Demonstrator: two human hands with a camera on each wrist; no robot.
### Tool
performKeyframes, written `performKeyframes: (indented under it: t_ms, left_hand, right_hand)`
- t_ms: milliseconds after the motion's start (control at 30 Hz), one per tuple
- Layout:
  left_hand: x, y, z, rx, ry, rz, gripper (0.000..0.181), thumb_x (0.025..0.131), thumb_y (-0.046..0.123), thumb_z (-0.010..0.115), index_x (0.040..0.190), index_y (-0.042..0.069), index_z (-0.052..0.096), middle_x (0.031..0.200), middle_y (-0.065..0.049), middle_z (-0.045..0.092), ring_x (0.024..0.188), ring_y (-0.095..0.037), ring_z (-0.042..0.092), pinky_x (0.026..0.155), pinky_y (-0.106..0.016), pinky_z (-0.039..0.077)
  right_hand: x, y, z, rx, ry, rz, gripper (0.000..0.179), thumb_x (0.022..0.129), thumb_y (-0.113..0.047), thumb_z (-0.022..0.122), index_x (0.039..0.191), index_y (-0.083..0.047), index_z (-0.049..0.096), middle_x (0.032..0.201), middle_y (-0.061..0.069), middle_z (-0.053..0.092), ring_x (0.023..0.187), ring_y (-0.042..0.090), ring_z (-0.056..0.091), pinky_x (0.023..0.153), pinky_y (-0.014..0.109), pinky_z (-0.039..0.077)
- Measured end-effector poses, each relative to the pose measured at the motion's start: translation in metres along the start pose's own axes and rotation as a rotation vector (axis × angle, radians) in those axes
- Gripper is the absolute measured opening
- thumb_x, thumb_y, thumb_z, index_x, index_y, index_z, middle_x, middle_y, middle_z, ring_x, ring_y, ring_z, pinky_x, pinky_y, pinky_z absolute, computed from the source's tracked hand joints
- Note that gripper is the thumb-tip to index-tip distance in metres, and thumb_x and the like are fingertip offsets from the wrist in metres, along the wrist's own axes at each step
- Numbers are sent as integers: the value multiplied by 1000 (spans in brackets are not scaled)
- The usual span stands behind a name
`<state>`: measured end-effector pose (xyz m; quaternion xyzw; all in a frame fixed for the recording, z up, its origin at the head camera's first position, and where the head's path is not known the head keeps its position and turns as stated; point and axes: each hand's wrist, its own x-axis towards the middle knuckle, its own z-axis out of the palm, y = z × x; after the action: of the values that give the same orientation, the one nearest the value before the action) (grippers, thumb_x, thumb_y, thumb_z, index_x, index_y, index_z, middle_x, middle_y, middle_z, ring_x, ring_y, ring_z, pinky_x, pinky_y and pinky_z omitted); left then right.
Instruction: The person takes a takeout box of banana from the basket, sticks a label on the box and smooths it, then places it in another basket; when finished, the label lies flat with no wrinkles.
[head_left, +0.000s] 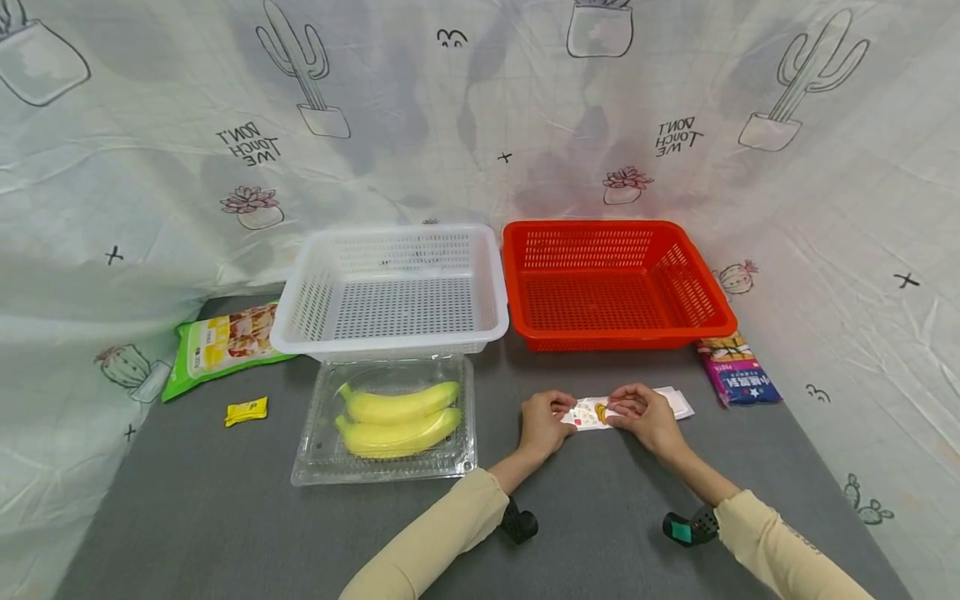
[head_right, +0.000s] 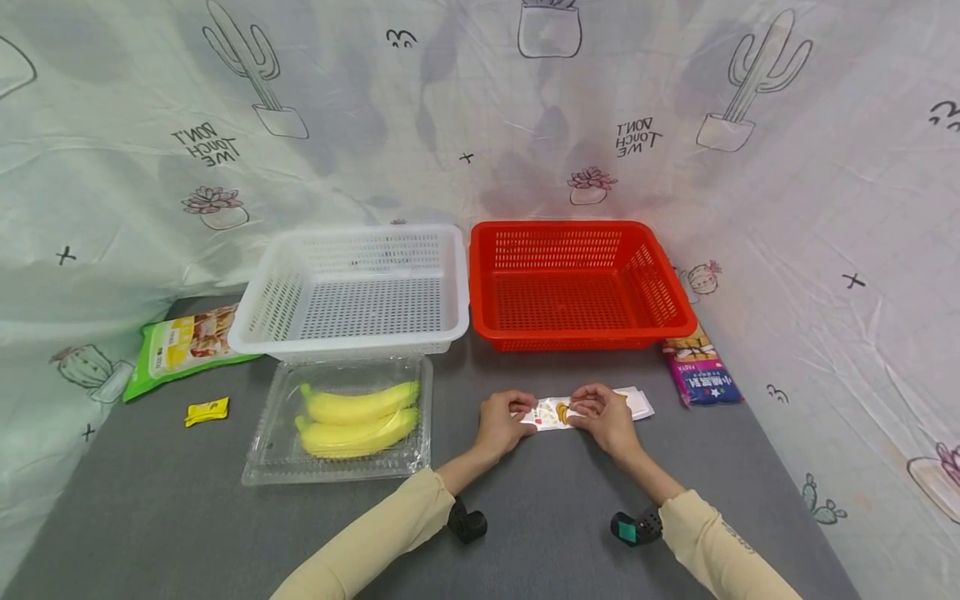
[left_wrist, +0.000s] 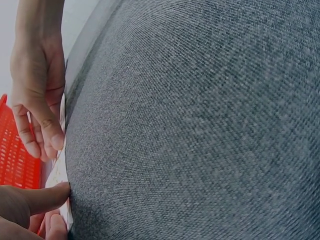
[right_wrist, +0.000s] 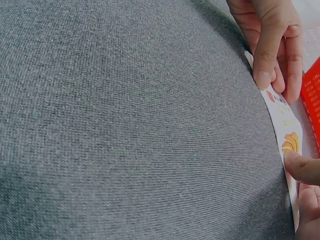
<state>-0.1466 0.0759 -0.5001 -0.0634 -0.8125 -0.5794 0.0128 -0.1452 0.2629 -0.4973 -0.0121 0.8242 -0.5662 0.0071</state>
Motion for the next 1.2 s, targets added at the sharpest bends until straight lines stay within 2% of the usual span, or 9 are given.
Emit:
performKeyframes:
  t_ms: [167, 233, 333, 367, 500, 667, 800, 1000, 1200]
  left_hand:
    - [1, -7, 0, -28, 15, 95, 33, 56, -22, 74, 82, -3, 71, 75, -6, 69, 68, -9, 64, 62, -19, 53]
    - [2, -8, 0, -31, 15, 111, 33, 56, -22, 73, 82, -2, 71, 75, -4, 68, 67, -7, 63, 61, -18, 53]
    - [2, -7, 1, -24, 15, 99, 33, 56, -22, 72, 82, -3, 71, 75, -6, 69, 68, -10, 64, 62, -19, 53]
    - [0, -1, -1, -23, 7, 63, 32, 57, -23, 71, 83, -5, 71, 76, -9, 69, 69, -14, 65, 63, -20, 53]
    - [-1, 3, -1, 19, -6, 26, 33, 58, -23, 72, 87, -7, 71, 80, -14, 70, 73, -21, 68, 64, -19, 53]
    - [1, 3, 1, 59, -11, 11, 35, 58, -21, 76, 90, -7, 72, 79, -14, 68, 73, -21, 67, 62, -15, 51]
    - [2, 1, 1, 82, -3, 13, 33, 57, -19, 76, 88, -7, 73, 77, -12, 67, 71, -20, 66, 61, -14, 49]
    - [3, 0, 1, 105, -10, 12, 33, 57, -18, 78, 88, -6, 74, 76, -11, 67, 71, -19, 65, 62, -15, 49]
    - [2, 1, -1, 113, -16, 13, 33, 58, -17, 78, 89, -6, 73, 77, -12, 67, 71, -19, 65, 62, -16, 49]
  right_hand:
    - [-1, 2, 0, -106, 60, -30, 40, 67, 13, 80, 100, 12, 58, 94, 27, 66, 78, 4, 63, 70, 12, 51]
    - [-1, 3, -1, -126, 57, -60, 39, 66, 12, 81, 99, 12, 59, 92, 26, 66, 78, 5, 63, 69, 12, 51]
    - [1, 5, -4, -156, 24, -119, 37, 66, 11, 81, 97, 11, 62, 91, 24, 66, 77, 7, 64, 67, 13, 51]
    - [2, 6, -5, -173, 13, -138, 36, 66, 10, 82, 97, 11, 63, 89, 22, 67, 75, 7, 64, 66, 13, 51]
    - [4, 10, -10, -285, -9, -199, 32, 66, 3, 84, 94, 5, 69, 84, 13, 66, 70, 7, 57, 59, 15, 47]
    - [6, 15, -15, -356, -49, -254, 30, 69, -2, 84, 96, 2, 73, 86, 11, 64, 65, 8, 47, 53, 16, 39]
    - [10, 16, -18, -389, -92, -288, 28, 71, -5, 83, 97, 1, 74, 90, 12, 65, 66, 8, 47, 54, 15, 37]
    - [10, 16, -17, -367, -129, -310, 25, 72, -2, 81, 96, 2, 73, 89, 11, 65, 71, 12, 48, 58, 18, 38]
    - [11, 10, -15, -398, -144, -255, 24, 74, -1, 80, 97, 3, 72, 88, 11, 63, 72, 13, 46, 59, 21, 37]
